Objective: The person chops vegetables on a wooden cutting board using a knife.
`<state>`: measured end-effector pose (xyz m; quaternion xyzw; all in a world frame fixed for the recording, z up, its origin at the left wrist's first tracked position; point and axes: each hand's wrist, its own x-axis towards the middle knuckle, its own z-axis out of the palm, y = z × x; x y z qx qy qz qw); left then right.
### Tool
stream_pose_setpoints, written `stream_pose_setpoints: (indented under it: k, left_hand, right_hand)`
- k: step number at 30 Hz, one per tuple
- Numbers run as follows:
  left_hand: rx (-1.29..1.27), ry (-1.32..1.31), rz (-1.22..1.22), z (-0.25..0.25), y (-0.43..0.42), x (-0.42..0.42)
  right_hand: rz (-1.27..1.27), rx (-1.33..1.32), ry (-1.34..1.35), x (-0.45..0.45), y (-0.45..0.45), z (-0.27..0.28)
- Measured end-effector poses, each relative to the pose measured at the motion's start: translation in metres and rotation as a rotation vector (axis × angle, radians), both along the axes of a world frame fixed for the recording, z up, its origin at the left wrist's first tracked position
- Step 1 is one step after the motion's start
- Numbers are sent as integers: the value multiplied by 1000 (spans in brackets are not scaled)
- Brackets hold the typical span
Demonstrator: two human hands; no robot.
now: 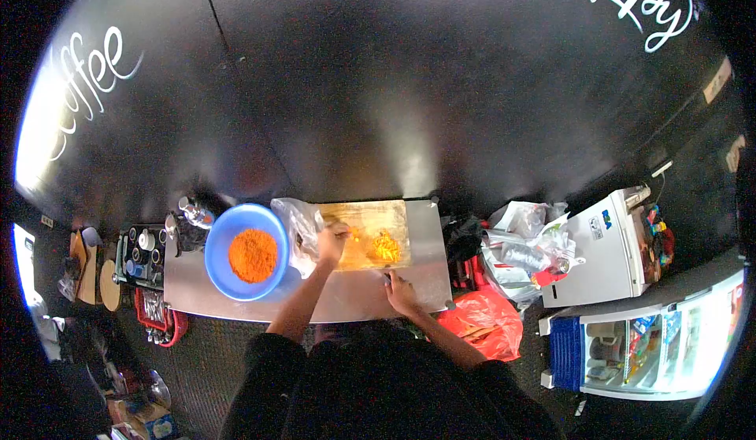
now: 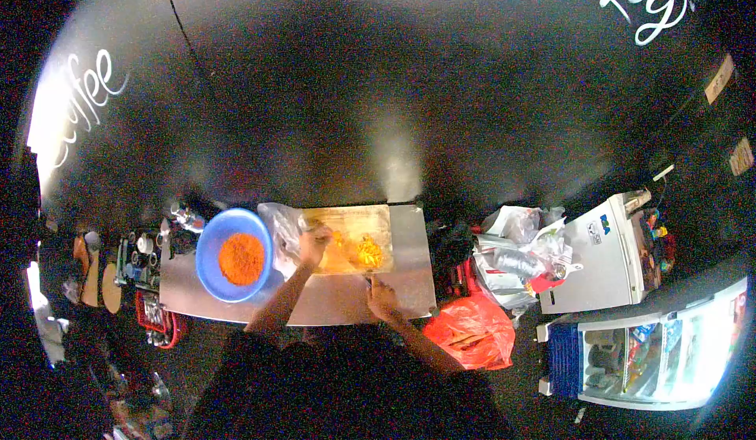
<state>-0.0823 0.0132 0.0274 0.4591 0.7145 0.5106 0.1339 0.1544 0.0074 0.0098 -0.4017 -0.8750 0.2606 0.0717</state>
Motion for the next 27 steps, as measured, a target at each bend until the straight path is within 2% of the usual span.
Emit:
stream_pose_setpoints:
  k: [1,3,5,9,10,12,14,18,23,27]
  left_hand:
    - [-1,2,5,-4,-7,7]
    - [-74,-306,-48,-12,-21,23]
    - [-122,-285,-27,-36,-27,37]
    - [-226,-321,45,-16,-22,61]
    - [-226,-321,43,-26,-20,62]
    - [-236,-307,-23,-35,-14,66]
    - [-221,-234,8,-33,-14,70]
    - [-211,-131,96,-11,-17,76]
    - [-176,27,84,17,-23,80]
    - [-134,63,31,-15,-19,73]
  right_hand:
    - [-58,-16,-11,-3,2,1]
    - [-113,-33,-19,-7,7,1]
    - [-174,-47,111,-7,12,0]
    - [-120,-88,149,-8,10,6]
    - [-136,-119,89,-10,5,15]
    - [-158,-150,29,-15,-1,17]
    - [-133,-31,41,-16,-4,6]
    - [-144,-41,92,-19,-2,11]
    - [-55,124,-25,-20,5,8]
    - [-74,104,-49,-28,4,3]
